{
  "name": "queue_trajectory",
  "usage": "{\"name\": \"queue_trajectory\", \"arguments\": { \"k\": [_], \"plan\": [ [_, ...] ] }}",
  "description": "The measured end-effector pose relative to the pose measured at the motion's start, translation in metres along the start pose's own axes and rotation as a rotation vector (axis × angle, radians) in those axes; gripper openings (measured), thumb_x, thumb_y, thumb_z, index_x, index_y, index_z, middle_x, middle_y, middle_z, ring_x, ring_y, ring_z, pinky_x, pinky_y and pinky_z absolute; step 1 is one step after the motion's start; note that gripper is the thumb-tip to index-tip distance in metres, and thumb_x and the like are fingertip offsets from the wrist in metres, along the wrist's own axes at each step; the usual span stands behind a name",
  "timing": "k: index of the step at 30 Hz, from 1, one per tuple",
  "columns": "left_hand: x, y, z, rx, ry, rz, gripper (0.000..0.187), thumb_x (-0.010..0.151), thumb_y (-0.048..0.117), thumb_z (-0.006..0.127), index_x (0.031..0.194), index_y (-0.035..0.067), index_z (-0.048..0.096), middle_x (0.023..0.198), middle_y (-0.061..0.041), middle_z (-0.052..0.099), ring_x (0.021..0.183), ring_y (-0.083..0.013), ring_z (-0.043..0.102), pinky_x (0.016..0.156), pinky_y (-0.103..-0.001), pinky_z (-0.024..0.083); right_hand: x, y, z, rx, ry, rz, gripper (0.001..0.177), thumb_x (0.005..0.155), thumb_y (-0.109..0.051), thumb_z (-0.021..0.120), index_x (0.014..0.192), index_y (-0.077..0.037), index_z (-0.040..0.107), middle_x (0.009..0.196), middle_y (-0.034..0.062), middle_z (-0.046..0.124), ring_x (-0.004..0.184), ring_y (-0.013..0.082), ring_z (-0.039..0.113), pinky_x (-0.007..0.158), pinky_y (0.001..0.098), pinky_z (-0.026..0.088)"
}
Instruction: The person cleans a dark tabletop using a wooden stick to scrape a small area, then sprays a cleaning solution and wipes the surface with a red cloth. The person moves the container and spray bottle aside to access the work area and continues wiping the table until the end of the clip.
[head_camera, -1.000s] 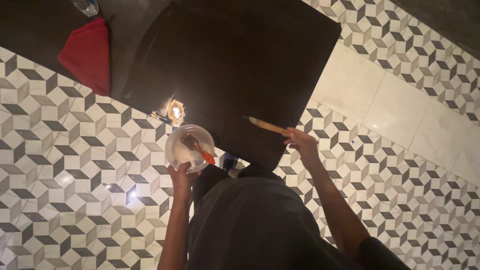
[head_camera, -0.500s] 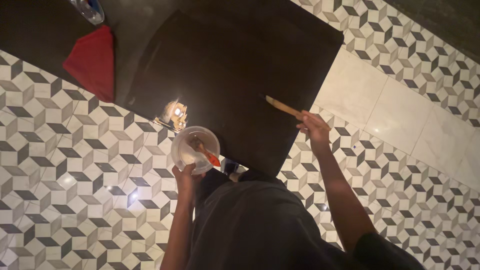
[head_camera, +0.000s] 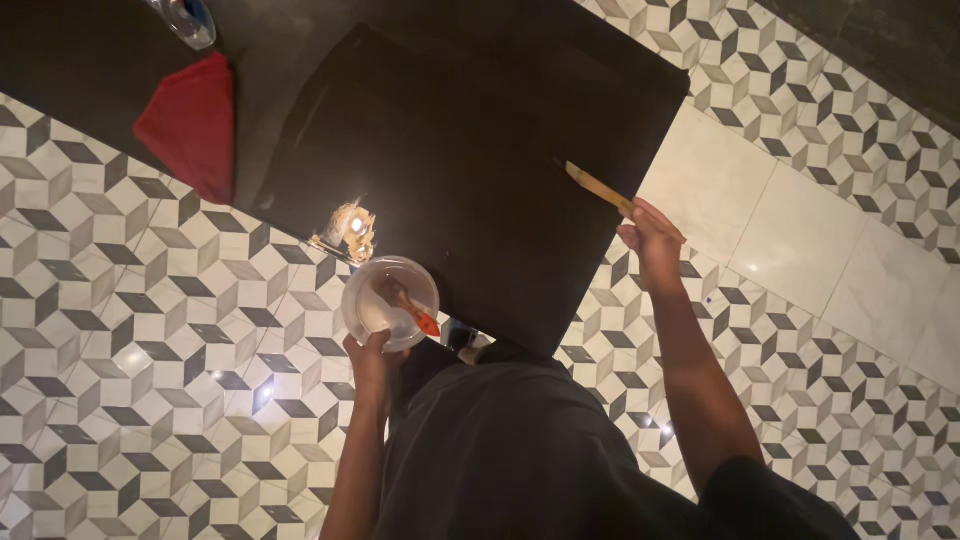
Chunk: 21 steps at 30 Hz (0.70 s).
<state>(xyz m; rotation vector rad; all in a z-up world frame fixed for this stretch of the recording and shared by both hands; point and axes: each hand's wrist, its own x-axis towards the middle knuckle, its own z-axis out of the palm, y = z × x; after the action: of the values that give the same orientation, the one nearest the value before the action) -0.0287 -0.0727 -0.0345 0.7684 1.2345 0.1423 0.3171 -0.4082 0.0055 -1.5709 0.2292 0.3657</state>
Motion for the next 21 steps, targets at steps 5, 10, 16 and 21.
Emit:
{"name": "queue_trajectory", "arguments": {
  "k": [5, 10, 16, 21],
  "plan": [
    [-0.001, 0.000, 0.001, -0.012, -0.005, 0.019, 0.068, 0.084, 0.016, 0.060, 0.142, 0.004, 0.027, 0.131, -0.024, 0.049, 0.103, -0.0337, 0.065, 0.074, -0.042, 0.060, -0.004, 0.004, -0.003, 0.012, -0.046, 0.017, 0.047, 0.104, -0.019, 0.062, 0.143, 0.006, 0.055, 0.121, 0.0166, 0.072, 0.085, 0.0158, 0.068, 0.076, 0.0270, 0.056],
    [-0.007, -0.001, -0.001, -0.010, -0.044, 0.031, 0.065, 0.086, 0.017, 0.060, 0.141, 0.004, 0.029, 0.131, -0.023, 0.051, 0.099, -0.0330, 0.067, 0.073, -0.039, 0.059, -0.022, 0.005, -0.005, -0.146, -0.082, 0.103, 0.046, 0.103, -0.024, 0.058, 0.142, 0.001, 0.055, 0.123, 0.0131, 0.072, 0.095, 0.0167, 0.069, 0.082, 0.0273, 0.055],
    [-0.007, -0.005, -0.003, 0.010, -0.028, 0.042, 0.065, 0.086, 0.017, 0.061, 0.141, 0.004, 0.029, 0.131, -0.022, 0.051, 0.098, -0.0323, 0.066, 0.069, -0.039, 0.058, -0.036, 0.022, -0.009, -0.080, -0.190, 0.107, 0.045, 0.103, -0.021, 0.059, 0.141, 0.004, 0.056, 0.121, 0.0151, 0.072, 0.095, 0.0197, 0.070, 0.085, 0.0308, 0.057],
    [-0.007, -0.010, -0.007, 0.028, -0.031, 0.036, 0.067, 0.086, 0.018, 0.061, 0.142, 0.003, 0.027, 0.132, -0.024, 0.051, 0.099, -0.0338, 0.067, 0.073, -0.039, 0.061, -0.053, 0.035, -0.014, -0.103, -0.232, 0.106, 0.046, 0.103, -0.022, 0.060, 0.140, 0.005, 0.057, 0.121, 0.0146, 0.073, 0.094, 0.0190, 0.072, 0.080, 0.0289, 0.055]
  ]
}}
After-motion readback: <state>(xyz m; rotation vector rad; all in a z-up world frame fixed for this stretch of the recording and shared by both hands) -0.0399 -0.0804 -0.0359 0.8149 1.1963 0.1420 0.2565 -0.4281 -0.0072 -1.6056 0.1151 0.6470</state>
